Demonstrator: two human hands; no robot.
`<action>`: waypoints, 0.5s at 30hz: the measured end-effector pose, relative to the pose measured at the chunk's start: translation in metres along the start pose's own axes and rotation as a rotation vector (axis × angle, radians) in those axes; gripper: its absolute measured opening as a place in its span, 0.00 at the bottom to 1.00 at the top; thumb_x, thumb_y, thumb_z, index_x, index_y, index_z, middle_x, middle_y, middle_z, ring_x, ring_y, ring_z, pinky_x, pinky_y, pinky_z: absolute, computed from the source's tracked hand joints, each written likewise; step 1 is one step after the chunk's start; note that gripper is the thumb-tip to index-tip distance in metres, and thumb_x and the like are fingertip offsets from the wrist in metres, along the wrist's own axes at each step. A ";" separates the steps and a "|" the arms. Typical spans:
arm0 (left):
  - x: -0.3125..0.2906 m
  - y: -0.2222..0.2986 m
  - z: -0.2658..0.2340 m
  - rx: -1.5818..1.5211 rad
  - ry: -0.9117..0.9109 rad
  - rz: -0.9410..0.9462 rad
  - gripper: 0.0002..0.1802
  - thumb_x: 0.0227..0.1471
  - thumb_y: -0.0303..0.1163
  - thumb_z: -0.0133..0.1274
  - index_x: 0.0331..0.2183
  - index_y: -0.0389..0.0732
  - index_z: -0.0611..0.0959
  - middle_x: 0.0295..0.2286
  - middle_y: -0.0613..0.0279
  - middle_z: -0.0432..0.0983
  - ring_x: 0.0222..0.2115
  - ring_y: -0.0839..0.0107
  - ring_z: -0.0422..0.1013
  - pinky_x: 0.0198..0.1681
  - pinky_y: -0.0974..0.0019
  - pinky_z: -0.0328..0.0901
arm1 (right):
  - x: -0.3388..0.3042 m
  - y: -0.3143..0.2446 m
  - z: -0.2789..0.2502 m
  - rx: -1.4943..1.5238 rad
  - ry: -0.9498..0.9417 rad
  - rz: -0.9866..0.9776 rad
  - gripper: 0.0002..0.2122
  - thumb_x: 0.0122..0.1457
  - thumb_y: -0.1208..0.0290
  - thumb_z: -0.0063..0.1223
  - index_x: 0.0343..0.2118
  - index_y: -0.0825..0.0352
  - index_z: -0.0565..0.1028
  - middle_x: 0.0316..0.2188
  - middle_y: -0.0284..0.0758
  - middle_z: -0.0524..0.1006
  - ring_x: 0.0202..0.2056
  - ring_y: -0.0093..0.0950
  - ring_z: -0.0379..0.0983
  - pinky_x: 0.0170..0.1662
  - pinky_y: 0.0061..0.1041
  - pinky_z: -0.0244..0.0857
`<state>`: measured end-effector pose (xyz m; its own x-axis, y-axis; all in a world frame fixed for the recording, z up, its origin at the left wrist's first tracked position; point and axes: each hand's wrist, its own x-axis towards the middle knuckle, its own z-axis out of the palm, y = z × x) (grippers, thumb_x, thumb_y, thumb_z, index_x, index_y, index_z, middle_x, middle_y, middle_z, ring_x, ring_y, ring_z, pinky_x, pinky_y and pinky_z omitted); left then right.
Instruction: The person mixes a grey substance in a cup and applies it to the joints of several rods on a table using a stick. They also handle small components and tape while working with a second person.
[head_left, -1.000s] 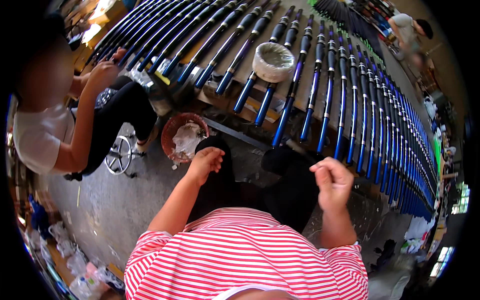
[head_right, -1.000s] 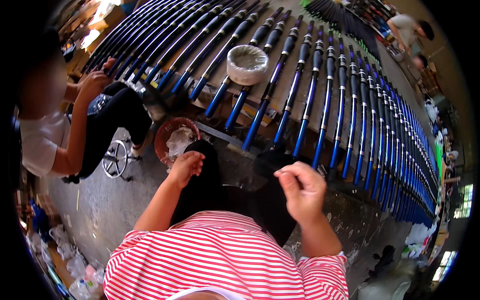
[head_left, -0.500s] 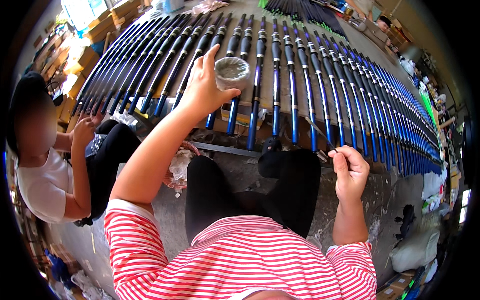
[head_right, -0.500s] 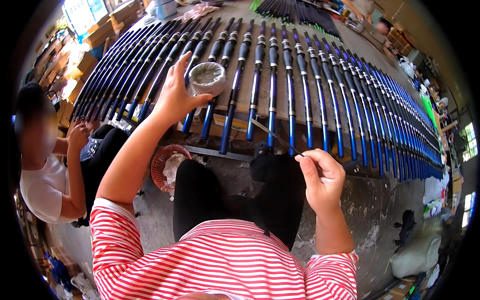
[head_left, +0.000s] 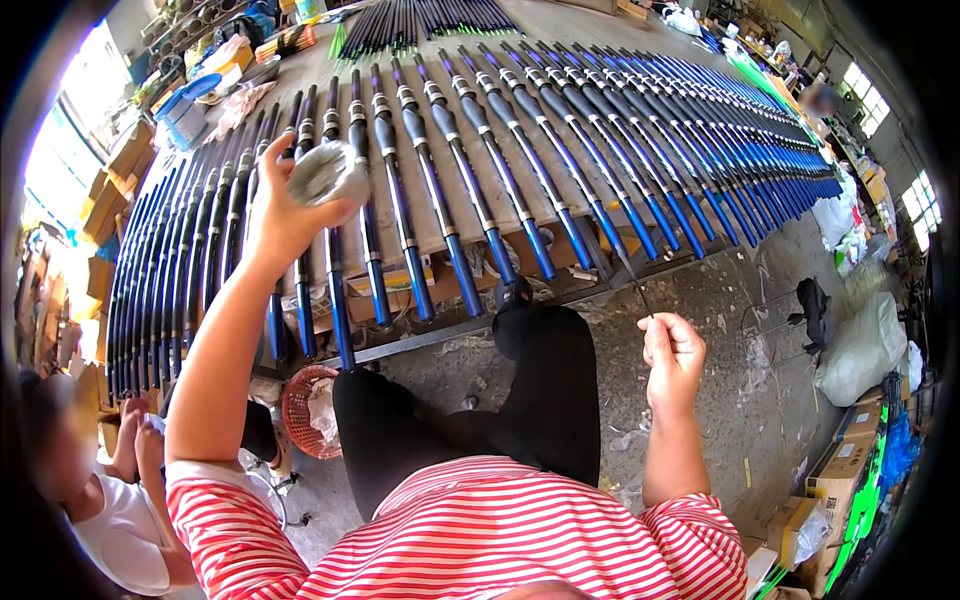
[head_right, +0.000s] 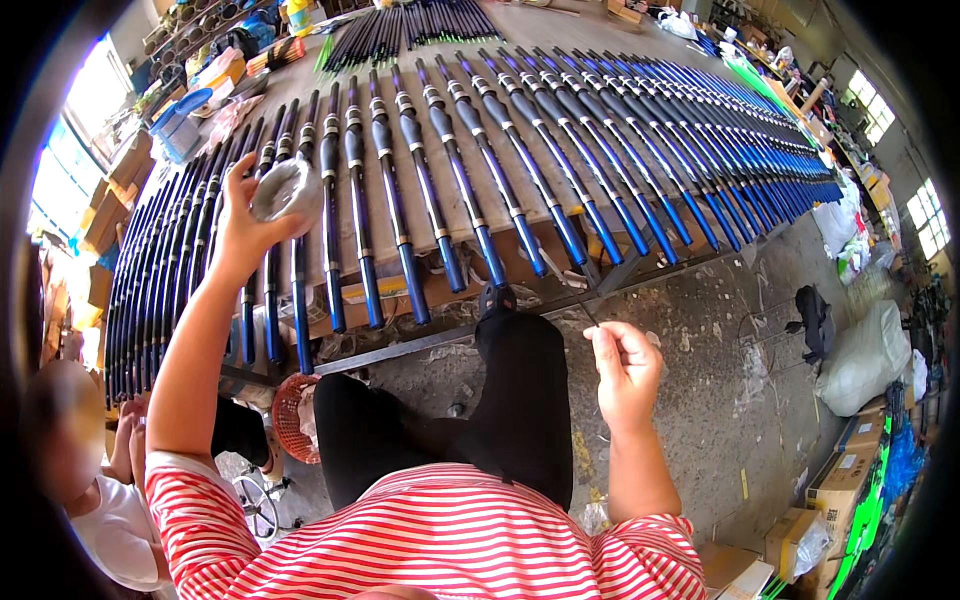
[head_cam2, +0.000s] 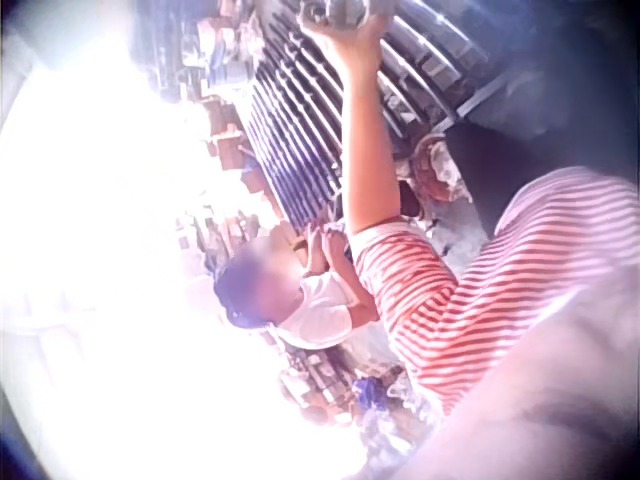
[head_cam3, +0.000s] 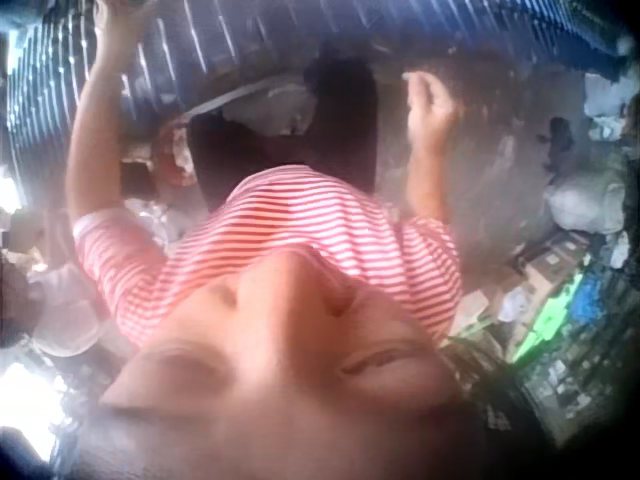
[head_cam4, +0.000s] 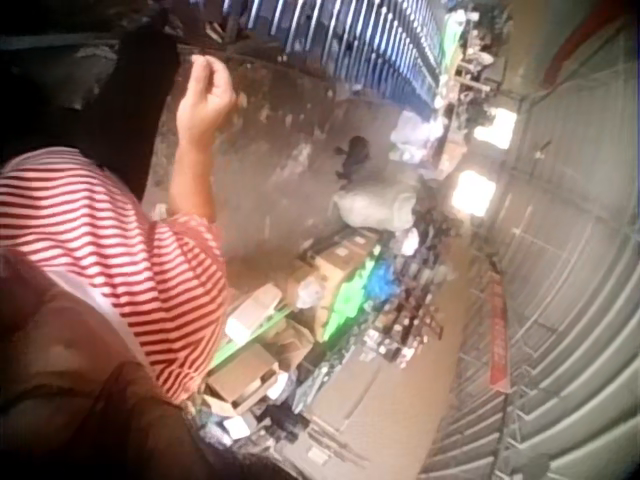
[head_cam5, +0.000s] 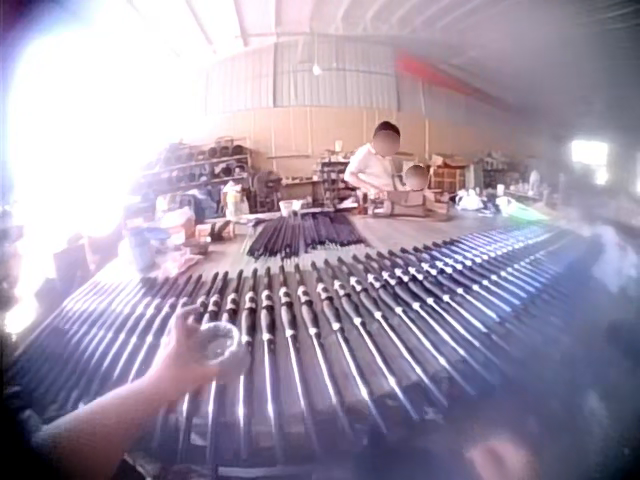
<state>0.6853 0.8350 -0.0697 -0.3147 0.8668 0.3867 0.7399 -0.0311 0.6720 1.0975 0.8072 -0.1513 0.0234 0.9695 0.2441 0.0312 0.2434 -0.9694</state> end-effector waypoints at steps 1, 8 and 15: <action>0.010 0.014 0.014 -0.022 -0.024 0.071 0.54 0.23 0.36 0.65 0.52 0.40 0.54 0.39 0.49 0.65 0.40 0.61 0.65 0.45 0.63 0.61 | 0.001 0.003 0.001 0.017 0.019 0.008 0.06 0.55 0.73 0.48 0.26 0.71 0.73 0.14 0.21 0.63 0.16 0.09 0.52 0.19 0.11 0.44; 0.048 0.091 0.138 -0.152 -0.256 0.155 0.52 0.25 0.38 0.64 0.51 0.34 0.55 0.42 0.44 0.64 0.44 0.58 0.64 0.48 0.62 0.59 | 0.002 0.021 -0.027 -0.038 0.127 0.024 0.07 0.55 0.72 0.49 0.27 0.72 0.73 0.15 0.24 0.67 0.17 0.11 0.56 0.19 0.11 0.48; 0.054 0.089 0.176 -0.042 -0.336 0.177 0.52 0.25 0.36 0.64 0.52 0.42 0.54 0.42 0.47 0.63 0.46 0.56 0.61 0.50 0.61 0.56 | 0.008 0.028 -0.040 -0.090 0.160 0.019 0.08 0.55 0.71 0.49 0.28 0.72 0.73 0.15 0.24 0.67 0.16 0.11 0.56 0.19 0.11 0.48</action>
<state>0.8392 0.9666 -0.1001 0.0333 0.9608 0.2752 0.7383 -0.2092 0.6413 1.1387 0.8211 -0.1758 0.1830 0.9549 0.2339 0.1184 0.2148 -0.9694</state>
